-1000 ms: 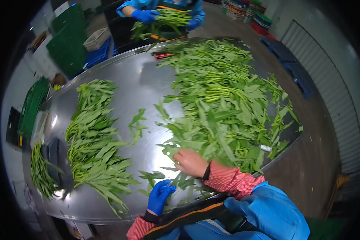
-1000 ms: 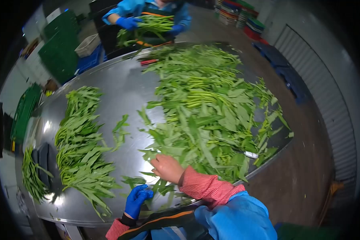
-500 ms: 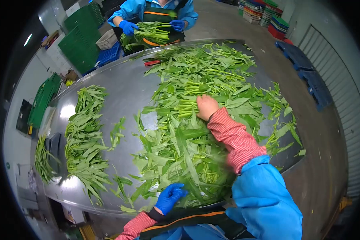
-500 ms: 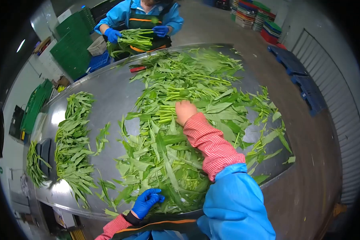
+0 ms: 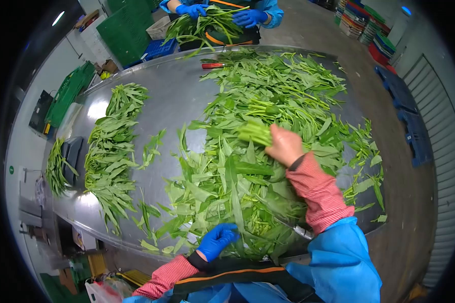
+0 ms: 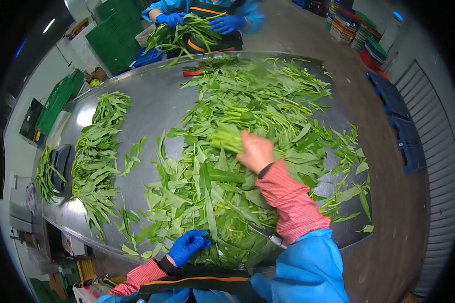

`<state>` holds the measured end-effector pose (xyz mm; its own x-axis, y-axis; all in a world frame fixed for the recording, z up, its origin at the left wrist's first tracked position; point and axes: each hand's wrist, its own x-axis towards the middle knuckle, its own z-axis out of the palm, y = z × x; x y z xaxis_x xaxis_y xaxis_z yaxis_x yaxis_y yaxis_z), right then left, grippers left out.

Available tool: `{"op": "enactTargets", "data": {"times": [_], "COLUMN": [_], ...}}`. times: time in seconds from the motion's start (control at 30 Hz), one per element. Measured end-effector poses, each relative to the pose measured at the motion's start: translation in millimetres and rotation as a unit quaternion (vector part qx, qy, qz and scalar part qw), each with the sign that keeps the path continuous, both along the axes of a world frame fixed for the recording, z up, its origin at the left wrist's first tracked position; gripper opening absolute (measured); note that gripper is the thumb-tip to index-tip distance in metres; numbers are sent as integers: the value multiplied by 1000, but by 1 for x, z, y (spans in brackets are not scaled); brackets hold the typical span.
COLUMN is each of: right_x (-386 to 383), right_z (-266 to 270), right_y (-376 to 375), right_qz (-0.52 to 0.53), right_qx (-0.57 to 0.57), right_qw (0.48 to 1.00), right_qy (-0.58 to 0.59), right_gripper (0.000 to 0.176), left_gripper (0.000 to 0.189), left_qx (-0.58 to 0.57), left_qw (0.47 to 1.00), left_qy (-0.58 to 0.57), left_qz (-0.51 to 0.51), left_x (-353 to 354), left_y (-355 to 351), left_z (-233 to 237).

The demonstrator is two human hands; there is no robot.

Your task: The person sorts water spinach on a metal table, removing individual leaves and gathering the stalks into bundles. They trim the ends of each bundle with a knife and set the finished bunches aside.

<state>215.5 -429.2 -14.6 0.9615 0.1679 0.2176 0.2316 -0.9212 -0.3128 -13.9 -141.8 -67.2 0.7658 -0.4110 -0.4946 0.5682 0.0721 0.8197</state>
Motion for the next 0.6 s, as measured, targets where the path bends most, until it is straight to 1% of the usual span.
{"op": "enactTargets", "data": {"times": [0.03, 0.17, 0.23, 0.3, 0.37, 0.43, 0.47, 0.5, 0.53, 0.6], "right_x": [-1, 20, 34, 51, 69, 92, 101, 103, 94, 68], "right_z": [14, 63, 71, 79, 79, 51, 38, 22, 22, 14], "right_y": [-7, -47, -58, -58, -50, -48, -47, -45, -37, -18], "right_qz": [-20, -98, -98, -106, -87, -59, -47, -37, -26, 11], "right_qx": [22, 35, 10, -25, -24, -88, -89, -78, -72, -54], "right_qw": [999, 993, 995, 994, 996, 994, 995, 996, 996, 998], "right_qy": [20, 57, -18, -32, -15, -10, 25, 34, 39, 36], "right_gripper": [35, 42, 45, 45, 43, 44, 44, 44, 43, 42], "left_gripper": [32, 34, 34, 34, 35, 35, 36, 36, 37, 37], "left_qx": [1, -27, -32, -29, -24, -22, -25, -27, -29, -42], "left_qw": [1000, 999, 999, 999, 1000, 1000, 1000, 1000, 999, 999], "left_qy": [-2, -9, -16, 1, 9, 9, 11, 13, 14, 27], "left_qz": [1, 19, 21, 18, 13, 7, 2, -4, -8, 14], "left_x": [3, 13, 18, 19, 17, 14, 13, 13, 15, 15], "left_y": [-1, 4, 3, 0, -1, -3, -4, -3, -2, 2], "left_z": [2, -9, -10, -11, -14, -19, -18, -15, -15, -27]}}
